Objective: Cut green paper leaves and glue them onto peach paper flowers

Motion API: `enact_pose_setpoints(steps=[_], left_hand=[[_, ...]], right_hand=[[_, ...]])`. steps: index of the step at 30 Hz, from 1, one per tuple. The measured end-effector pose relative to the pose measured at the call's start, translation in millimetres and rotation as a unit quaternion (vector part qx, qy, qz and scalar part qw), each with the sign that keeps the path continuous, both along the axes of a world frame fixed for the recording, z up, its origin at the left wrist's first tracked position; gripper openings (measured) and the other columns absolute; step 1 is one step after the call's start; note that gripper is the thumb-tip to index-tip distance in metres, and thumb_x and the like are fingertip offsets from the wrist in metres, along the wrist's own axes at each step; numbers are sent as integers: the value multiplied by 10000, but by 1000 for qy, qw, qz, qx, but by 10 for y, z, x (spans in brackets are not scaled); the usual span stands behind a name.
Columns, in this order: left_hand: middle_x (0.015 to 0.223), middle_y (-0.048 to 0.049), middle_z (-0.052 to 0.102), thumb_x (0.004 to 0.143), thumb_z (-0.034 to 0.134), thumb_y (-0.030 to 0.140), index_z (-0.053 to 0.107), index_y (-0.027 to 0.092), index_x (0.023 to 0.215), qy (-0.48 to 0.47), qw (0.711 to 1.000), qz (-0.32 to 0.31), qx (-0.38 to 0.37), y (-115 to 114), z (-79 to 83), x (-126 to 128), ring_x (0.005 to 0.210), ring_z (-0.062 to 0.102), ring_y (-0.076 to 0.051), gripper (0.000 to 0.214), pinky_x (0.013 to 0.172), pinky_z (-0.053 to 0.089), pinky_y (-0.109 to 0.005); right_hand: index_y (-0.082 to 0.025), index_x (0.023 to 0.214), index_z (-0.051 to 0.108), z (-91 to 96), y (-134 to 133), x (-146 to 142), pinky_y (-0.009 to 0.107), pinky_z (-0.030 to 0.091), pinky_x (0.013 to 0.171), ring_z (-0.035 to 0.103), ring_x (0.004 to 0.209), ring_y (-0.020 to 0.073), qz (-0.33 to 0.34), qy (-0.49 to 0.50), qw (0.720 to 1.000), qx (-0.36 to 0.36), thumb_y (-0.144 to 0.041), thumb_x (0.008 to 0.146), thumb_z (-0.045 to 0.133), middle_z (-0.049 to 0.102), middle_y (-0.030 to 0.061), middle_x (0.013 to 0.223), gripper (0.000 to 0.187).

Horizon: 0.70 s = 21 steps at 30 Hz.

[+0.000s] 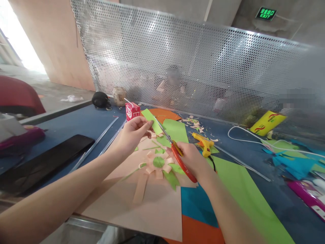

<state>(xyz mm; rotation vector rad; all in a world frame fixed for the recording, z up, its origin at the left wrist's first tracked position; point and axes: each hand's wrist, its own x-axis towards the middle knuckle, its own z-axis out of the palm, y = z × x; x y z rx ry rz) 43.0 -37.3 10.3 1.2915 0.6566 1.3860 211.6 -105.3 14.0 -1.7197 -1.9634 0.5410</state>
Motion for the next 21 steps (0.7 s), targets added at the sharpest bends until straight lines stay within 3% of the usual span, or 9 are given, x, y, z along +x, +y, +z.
enact_pose_setpoints(steps=[9,21], left_hand=[[548,8,581,698,589,249,477,156,656,22,1000,-20,8,-29,4,7,492,559,-90,151,465,444,-217],[546,11,565,729,553,218,458,155,649,31,999,-20,-19,-66,49,4,495,550,-73,139,472,448,-192]], right_hand=[[-187,593,415,-10,-10,0,203,281,425,398,472,100,7,9,1000,10,-404,746,479,397,-39,499,273],[-181,592,444,19,-36,-36,214,264,370,339,334,77,-14,60,997,-35,-440,729,498,337,-74,384,297]])
